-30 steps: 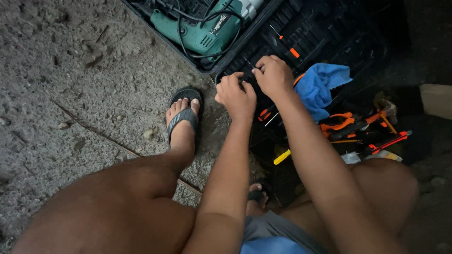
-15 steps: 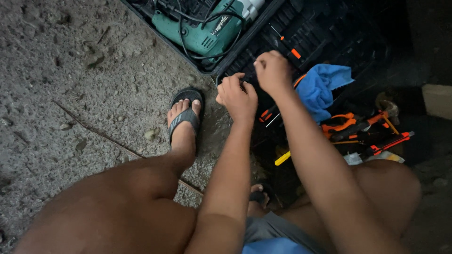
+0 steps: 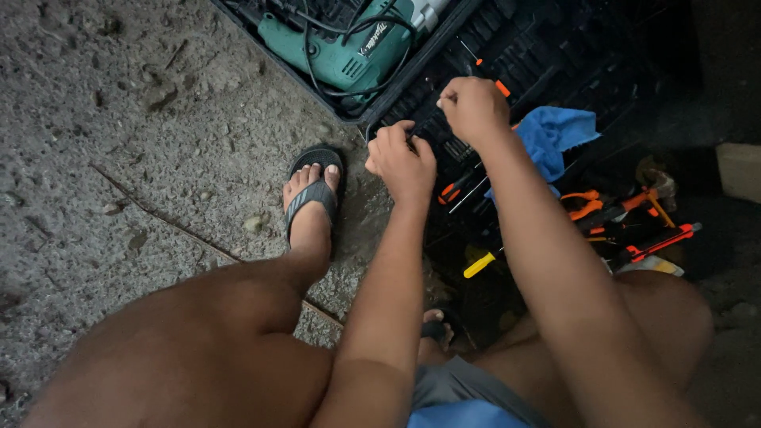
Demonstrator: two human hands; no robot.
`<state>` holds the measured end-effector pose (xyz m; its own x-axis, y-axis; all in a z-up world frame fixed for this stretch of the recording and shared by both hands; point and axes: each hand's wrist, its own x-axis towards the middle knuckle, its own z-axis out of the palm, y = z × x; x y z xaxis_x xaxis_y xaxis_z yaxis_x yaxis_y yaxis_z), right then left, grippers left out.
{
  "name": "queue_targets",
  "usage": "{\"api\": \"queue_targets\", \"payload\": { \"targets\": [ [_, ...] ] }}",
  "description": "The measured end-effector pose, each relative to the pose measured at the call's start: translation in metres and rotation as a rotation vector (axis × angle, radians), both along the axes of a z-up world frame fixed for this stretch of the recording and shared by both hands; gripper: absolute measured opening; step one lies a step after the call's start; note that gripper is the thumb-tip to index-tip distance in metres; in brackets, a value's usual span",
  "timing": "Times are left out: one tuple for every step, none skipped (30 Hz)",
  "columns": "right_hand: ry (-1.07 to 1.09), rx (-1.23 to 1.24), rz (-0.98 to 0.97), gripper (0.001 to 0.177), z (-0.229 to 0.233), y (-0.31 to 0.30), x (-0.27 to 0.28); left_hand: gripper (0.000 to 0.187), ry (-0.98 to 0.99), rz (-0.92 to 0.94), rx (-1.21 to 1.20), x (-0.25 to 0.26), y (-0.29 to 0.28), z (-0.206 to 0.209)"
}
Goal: Organizing various tools and drill bits within a plastic tool carrying case.
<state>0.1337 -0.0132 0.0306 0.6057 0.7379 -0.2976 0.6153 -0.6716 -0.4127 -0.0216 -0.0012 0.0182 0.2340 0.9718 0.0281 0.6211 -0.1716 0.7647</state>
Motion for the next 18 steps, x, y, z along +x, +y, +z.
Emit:
{"api": "queue_targets", "payload": {
  "targets": [
    [0.0, 0.0, 0.0, 0.015, 0.0, 0.002, -0.001, 0.023, 0.0, 0.0, 0.0, 0.0, 0.0, -0.001],
    [-0.027, -0.014, 0.02, 0.016, -0.001, 0.003, -0.002, 0.023, 0.001, 0.004, 0.001, 0.0, -0.001, -0.002],
    [-0.055, -0.027, 0.04, 0.016, -0.002, 0.005, -0.003, 0.023, 0.003, 0.008, 0.002, 0.001, -0.001, -0.003],
    [-0.056, -0.028, 0.04, 0.016, -0.003, 0.005, -0.003, 0.023, 0.002, 0.008, 0.001, 0.001, -0.001, 0.0],
    [-0.071, -0.049, 0.044, 0.017, -0.004, 0.006, -0.003, 0.023, 0.005, -0.002, -0.004, 0.0, -0.001, 0.003],
    [-0.086, -0.07, 0.049, 0.018, -0.005, 0.008, -0.004, 0.022, 0.009, -0.012, -0.009, -0.001, 0.0, 0.006],
    [-0.084, -0.07, 0.05, 0.018, -0.007, 0.009, -0.004, 0.022, 0.01, -0.01, -0.01, -0.001, 0.0, 0.004],
    [-0.084, -0.095, 0.045, 0.018, -0.009, 0.01, -0.004, 0.022, 0.008, -0.004, -0.014, 0.0, 0.0, 0.002],
    [-0.084, -0.12, 0.039, 0.018, -0.011, 0.011, -0.004, 0.022, 0.006, 0.002, -0.018, 0.001, -0.001, 0.0],
    [-0.082, -0.12, 0.04, 0.018, -0.013, 0.012, -0.003, 0.022, 0.008, 0.003, -0.018, 0.001, 0.0, 0.0],
    [-0.097, -0.12, 0.042, 0.017, -0.014, 0.013, -0.002, 0.022, 0.004, 0.002, -0.016, 0.001, 0.0, 0.0],
    [-0.112, -0.119, 0.044, 0.017, -0.016, 0.014, -0.002, 0.023, 0.001, 0.0, -0.013, 0.001, -0.001, 0.0],
    [-0.111, -0.12, 0.044, 0.017, -0.014, 0.015, -0.002, 0.023, 0.001, 0.001, -0.014, 0.001, 0.0, 0.001],
    [-0.098, -0.134, 0.032, 0.017, -0.011, 0.017, -0.002, 0.023, 0.0, 0.003, -0.015, 0.001, 0.0, 0.001],
    [-0.084, -0.15, 0.019, 0.017, -0.009, 0.019, -0.002, 0.023, -0.002, 0.006, -0.017, 0.001, 0.001, 0.001],
    [-0.084, -0.15, 0.02, 0.017, -0.01, 0.02, -0.001, 0.023, -0.002, 0.006, -0.018, 0.002, 0.001, 0.001],
    [-0.062, -0.157, 0.002, 0.016, -0.012, 0.02, 0.0, 0.023, 0.001, 0.009, -0.01, 0.002, 0.0, 0.0],
    [-0.04, -0.164, -0.016, 0.014, -0.013, 0.021, 0.001, 0.023, 0.004, 0.011, -0.002, 0.002, 0.0, -0.001]
  ]
}}
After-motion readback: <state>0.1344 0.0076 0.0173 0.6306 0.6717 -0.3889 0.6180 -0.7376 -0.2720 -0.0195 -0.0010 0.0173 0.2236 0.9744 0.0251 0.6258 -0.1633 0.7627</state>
